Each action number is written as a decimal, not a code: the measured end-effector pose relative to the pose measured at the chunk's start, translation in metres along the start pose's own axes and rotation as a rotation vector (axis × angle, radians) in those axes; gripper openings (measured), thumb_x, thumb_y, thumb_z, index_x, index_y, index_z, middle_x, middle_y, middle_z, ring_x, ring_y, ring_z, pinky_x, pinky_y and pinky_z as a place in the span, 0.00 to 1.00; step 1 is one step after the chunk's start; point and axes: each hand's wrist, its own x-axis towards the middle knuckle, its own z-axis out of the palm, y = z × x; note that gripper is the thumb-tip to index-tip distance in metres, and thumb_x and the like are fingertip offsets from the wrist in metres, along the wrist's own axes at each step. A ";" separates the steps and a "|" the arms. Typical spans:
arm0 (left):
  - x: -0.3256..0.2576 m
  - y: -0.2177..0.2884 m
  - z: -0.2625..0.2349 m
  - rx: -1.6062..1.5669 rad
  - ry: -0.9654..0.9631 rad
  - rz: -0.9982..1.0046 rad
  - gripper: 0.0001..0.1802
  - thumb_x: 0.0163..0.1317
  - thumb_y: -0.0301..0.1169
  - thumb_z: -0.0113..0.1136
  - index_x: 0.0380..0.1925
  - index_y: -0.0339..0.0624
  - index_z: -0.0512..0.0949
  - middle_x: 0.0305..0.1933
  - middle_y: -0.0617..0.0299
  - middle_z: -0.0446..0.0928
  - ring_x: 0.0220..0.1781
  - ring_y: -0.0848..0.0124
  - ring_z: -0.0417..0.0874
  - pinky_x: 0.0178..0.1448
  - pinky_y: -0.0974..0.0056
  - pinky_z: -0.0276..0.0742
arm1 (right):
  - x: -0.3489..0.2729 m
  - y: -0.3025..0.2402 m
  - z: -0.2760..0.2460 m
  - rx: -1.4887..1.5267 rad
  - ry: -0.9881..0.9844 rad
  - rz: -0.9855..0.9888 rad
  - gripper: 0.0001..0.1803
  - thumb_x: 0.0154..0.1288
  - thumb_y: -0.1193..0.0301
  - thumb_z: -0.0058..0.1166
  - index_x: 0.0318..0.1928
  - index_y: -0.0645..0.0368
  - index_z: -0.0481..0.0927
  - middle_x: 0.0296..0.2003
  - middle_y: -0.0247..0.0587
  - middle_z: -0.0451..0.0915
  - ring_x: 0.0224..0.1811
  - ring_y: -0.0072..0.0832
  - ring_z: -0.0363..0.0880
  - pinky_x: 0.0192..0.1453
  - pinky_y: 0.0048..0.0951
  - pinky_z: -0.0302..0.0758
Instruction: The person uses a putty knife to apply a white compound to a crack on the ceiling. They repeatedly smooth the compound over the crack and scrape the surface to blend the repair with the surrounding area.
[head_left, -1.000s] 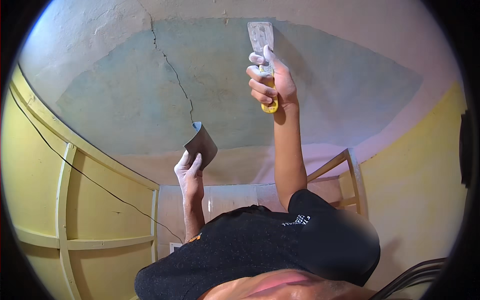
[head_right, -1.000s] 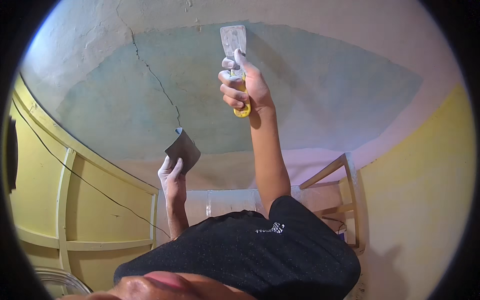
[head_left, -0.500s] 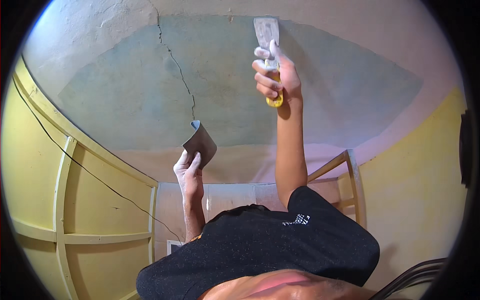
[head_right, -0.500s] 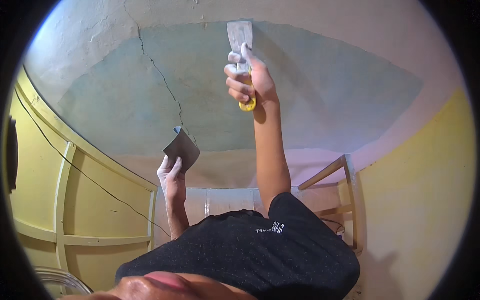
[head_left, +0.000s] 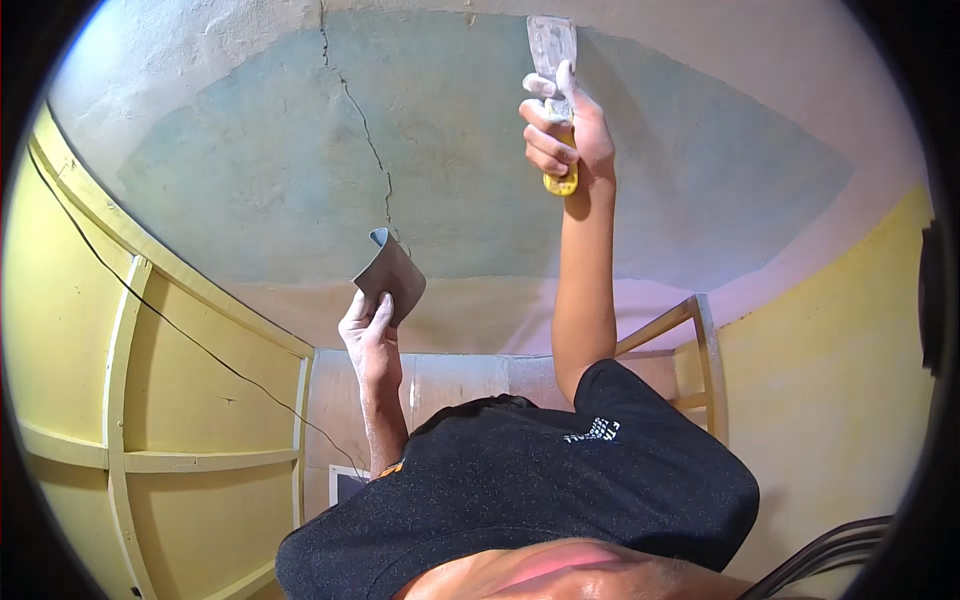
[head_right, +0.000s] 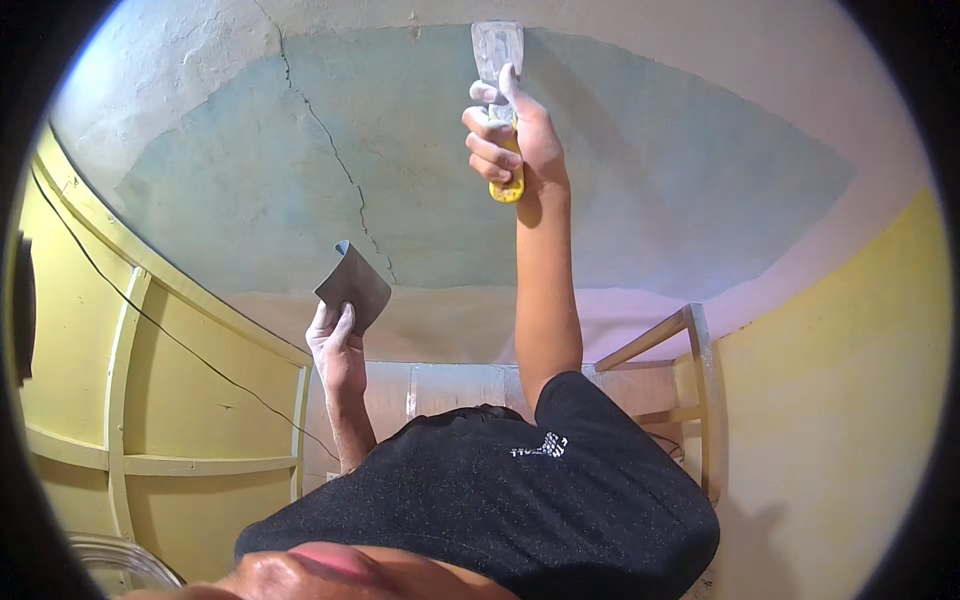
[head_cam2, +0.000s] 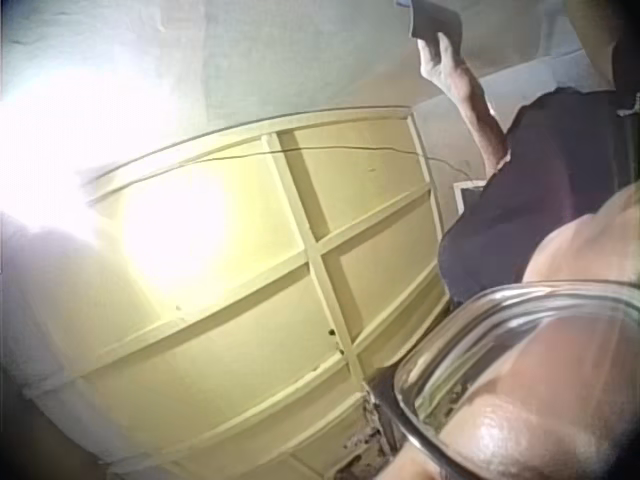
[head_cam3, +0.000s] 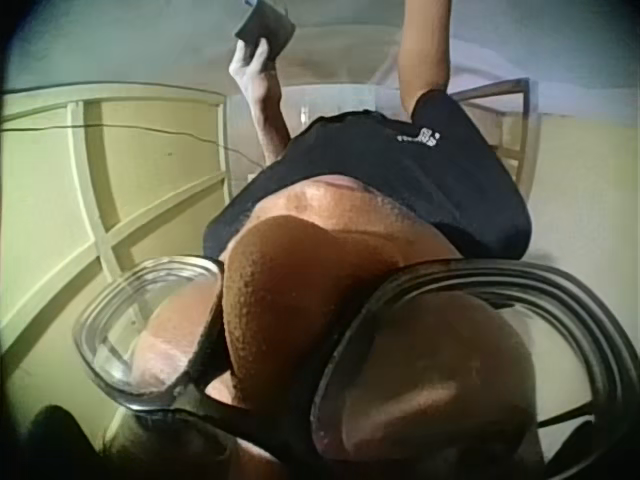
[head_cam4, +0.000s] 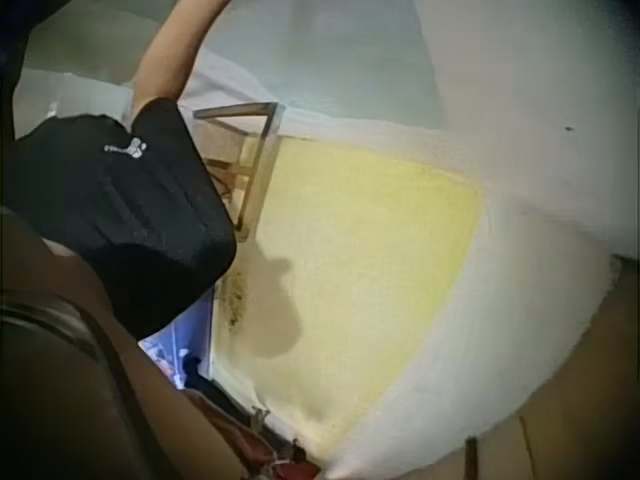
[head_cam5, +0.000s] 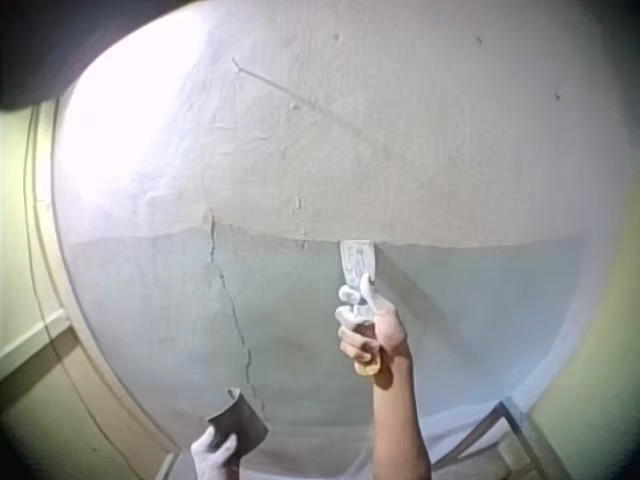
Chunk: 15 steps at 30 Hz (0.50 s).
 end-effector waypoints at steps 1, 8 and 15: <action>0.001 -0.001 -0.003 0.000 -0.004 -0.002 0.22 0.70 0.18 0.51 0.64 0.31 0.72 0.62 0.55 0.78 0.63 0.67 0.79 0.69 0.57 0.75 | 0.002 -0.003 0.004 -0.021 0.000 -0.002 0.20 0.81 0.48 0.35 0.39 0.50 0.64 0.17 0.27 0.56 0.06 0.16 0.52 0.08 0.21 0.55; 0.003 -0.004 -0.002 -0.014 -0.037 0.017 0.23 0.69 0.18 0.52 0.64 0.31 0.72 0.63 0.55 0.77 0.63 0.67 0.78 0.70 0.56 0.74 | -0.002 0.002 0.004 -0.021 0.032 -0.005 0.20 0.80 0.47 0.36 0.39 0.49 0.64 0.17 0.26 0.56 0.06 0.16 0.53 0.08 0.21 0.54; 0.004 -0.006 -0.003 -0.010 -0.027 0.009 0.22 0.69 0.18 0.53 0.64 0.31 0.73 0.62 0.55 0.78 0.63 0.69 0.78 0.70 0.56 0.73 | -0.010 0.019 0.008 -0.103 0.173 -0.016 0.22 0.79 0.45 0.36 0.37 0.48 0.65 0.16 0.26 0.55 0.06 0.15 0.49 0.09 0.20 0.50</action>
